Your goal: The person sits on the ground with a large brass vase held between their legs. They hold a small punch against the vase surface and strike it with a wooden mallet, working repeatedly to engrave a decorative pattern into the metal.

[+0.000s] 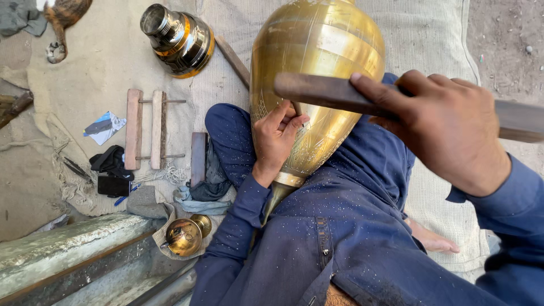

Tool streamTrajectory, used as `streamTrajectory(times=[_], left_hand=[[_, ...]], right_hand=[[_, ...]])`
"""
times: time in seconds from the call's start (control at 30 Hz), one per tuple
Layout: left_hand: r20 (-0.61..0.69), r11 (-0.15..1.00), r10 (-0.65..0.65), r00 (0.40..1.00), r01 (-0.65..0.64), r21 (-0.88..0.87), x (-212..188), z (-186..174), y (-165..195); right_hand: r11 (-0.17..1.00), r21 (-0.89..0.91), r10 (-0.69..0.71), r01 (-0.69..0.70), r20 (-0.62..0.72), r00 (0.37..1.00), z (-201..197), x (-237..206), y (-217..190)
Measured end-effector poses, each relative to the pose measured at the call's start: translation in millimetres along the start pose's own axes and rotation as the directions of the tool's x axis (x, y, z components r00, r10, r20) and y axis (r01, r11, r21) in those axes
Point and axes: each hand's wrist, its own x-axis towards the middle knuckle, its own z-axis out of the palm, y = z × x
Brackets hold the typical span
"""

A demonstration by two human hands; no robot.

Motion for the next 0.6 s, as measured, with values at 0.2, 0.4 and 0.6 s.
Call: streamTrajectory(times=[0.2, 0.4, 0.6], left_hand=[[0.319, 0.997, 0.056, 0.946, -0.07, 0.031, 30, -13, 3], [0.533, 0.968, 0.247, 0.81, -0.233, -0.094, 60, -24, 15], [0.675, 0.971, 0.183, 0.715, -0.238, -0.011, 73, -26, 31]], right_hand=[[0.922, 0.257, 0.254, -0.289, 0.159, 0.954, 27, -41, 9], [0.663, 0.571, 0.491, -0.484, 0.156, 0.857, 76, -97, -9], [0.575, 0.755, 0.568, -0.315, -0.091, 0.818, 128, -126, -23]])
